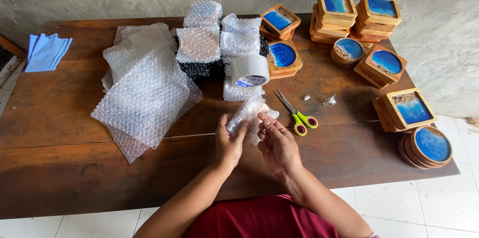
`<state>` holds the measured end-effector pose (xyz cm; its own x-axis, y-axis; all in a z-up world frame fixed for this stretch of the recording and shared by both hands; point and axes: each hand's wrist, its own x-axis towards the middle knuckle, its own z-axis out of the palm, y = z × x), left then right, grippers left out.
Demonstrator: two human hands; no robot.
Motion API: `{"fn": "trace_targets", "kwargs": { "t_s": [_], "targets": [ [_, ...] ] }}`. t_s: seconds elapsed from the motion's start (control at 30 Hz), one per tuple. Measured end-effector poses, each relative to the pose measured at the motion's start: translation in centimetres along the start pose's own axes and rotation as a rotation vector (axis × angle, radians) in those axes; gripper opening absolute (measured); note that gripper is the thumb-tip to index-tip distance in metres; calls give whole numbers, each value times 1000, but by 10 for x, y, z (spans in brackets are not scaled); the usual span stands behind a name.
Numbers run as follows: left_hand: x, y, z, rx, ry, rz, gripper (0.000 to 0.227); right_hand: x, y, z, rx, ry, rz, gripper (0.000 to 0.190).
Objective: The person wraps wooden coasters in bubble wrap, securing the packaging with tape and using scissors to cut the materials.
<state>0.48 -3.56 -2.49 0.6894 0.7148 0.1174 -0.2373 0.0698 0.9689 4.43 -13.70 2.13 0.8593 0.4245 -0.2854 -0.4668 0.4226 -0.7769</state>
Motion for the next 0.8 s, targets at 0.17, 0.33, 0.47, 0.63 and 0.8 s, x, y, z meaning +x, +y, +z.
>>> {"fn": "trace_targets", "kwargs": {
  "t_s": [0.17, 0.33, 0.47, 0.63, 0.8],
  "targets": [
    [-2, 1, 0, 11, 26, 16, 25, 1, 7, 4, 21, 31, 19, 15],
    [-2, -4, 0, 63, 18, 61, 23, 12, 18, 0, -94, 53, -94, 12],
    [-3, -2, 0, 95, 23, 86, 21, 16, 23, 1, -122, 86, -157, 13],
    [-5, 1, 0, 54, 6, 123, 20, 20, 29, 7, -113, 139, -187, 16],
    [-5, -6, -2, 106, 25, 164, 20, 16, 26, 19, -129, 157, -228, 19]
  ]
}}
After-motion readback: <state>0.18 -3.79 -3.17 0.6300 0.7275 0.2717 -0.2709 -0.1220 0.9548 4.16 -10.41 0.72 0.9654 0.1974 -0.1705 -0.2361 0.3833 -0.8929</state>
